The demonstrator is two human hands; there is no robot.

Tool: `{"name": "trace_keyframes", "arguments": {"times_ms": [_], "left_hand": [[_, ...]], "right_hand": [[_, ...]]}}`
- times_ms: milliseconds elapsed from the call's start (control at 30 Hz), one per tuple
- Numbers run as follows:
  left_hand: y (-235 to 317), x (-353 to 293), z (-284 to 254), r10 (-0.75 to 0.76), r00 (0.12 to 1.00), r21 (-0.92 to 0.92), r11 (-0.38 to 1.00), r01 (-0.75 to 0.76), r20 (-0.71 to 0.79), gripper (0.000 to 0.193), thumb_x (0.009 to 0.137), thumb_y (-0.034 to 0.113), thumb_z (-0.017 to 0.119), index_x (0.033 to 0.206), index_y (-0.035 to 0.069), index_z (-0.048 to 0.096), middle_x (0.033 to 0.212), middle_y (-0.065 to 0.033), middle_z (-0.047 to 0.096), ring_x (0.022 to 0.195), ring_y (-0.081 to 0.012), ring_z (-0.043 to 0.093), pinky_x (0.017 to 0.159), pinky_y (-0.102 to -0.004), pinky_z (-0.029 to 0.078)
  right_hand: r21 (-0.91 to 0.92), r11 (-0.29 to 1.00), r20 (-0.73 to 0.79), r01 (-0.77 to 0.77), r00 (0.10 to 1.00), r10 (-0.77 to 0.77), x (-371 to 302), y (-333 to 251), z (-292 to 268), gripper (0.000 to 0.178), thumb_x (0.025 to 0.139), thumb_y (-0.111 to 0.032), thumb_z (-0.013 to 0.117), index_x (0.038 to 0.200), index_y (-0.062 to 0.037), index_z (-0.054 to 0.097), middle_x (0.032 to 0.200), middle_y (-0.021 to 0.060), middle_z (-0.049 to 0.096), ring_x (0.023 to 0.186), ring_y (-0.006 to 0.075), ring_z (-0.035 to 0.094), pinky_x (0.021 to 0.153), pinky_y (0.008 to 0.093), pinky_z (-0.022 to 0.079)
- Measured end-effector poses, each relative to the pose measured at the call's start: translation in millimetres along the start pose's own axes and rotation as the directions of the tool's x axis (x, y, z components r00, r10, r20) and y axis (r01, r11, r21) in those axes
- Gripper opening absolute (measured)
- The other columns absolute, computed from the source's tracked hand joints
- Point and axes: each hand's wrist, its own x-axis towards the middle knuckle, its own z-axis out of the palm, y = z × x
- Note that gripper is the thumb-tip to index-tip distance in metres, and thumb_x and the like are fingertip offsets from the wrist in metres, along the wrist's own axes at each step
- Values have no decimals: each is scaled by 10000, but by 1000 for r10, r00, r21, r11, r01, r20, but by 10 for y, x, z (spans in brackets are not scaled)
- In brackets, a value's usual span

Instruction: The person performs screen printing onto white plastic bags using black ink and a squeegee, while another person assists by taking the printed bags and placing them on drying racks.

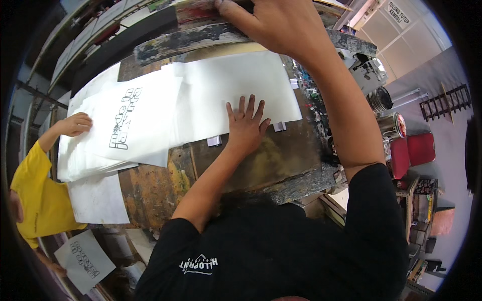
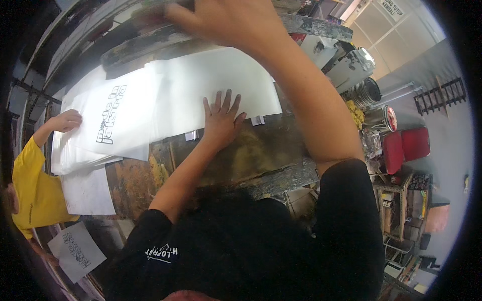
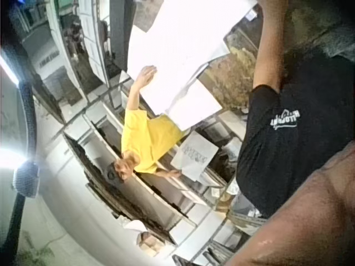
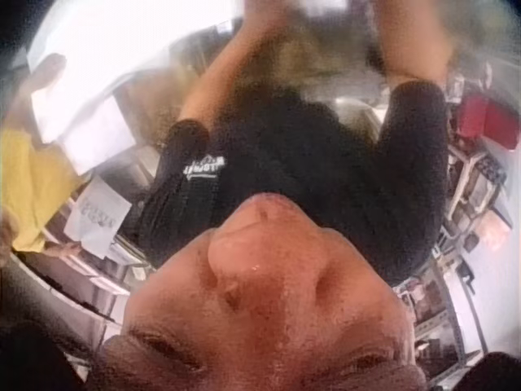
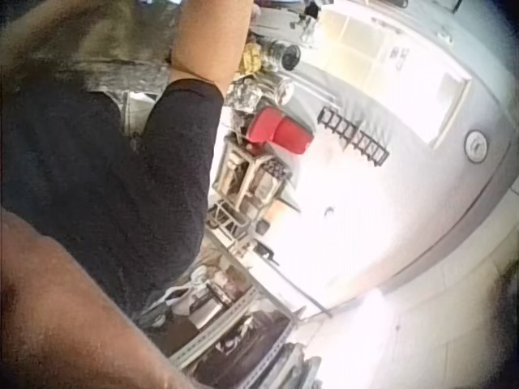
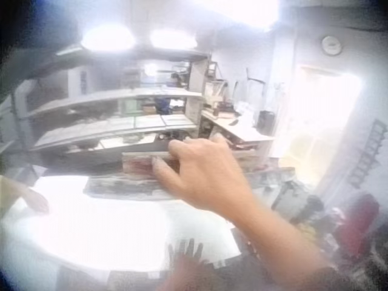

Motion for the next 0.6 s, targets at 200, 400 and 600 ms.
{"name": "trace_keyframes", "arguments": {"times_ms": [200, 400, 600], "left_hand": [[126, 125, 191, 3, 1000, -11, 1000, -3, -26, 597, 1108, 458, 491, 1611, 139, 518, 1732, -203, 348, 1618, -443, 262, 1273, -749, 98], [124, 135, 205, 36, 997, -29, 999, -38, -64, 601, 1100, 463, 510, 1608, 143, 518, 1721, -206, 344, 1608, -451, 269, 1259, -757, 142], [96, 107, 213, 53, 989, -10, 998, -55, -137, 608, 1103, 460, 518, 1613, 130, 490, 1684, -228, 382, 1580, -456, 316, 1247, -765, 165]], "right_hand": [[30, 999, -47, 16, 999, -14, 27, -13, -3, 501, 1041, -471, 460, 758, -99, 638, 668, 65, 618, 602, 178, 513, 779, 425, 461], [38, 988, 123, -150, 982, 144, 210, -89, -243, 525, 1040, -498, 439, 706, -121, 586, 631, 12, 534, 557, 134, 435, 650, 386, 473], [-34, 997, -8, -65, 998, 65, 70, -124, -54, 462, 1055, -476, 444, 863, -96, 625, 739, 27, 598, 681, 161, 523, 806, 416, 483]]}}
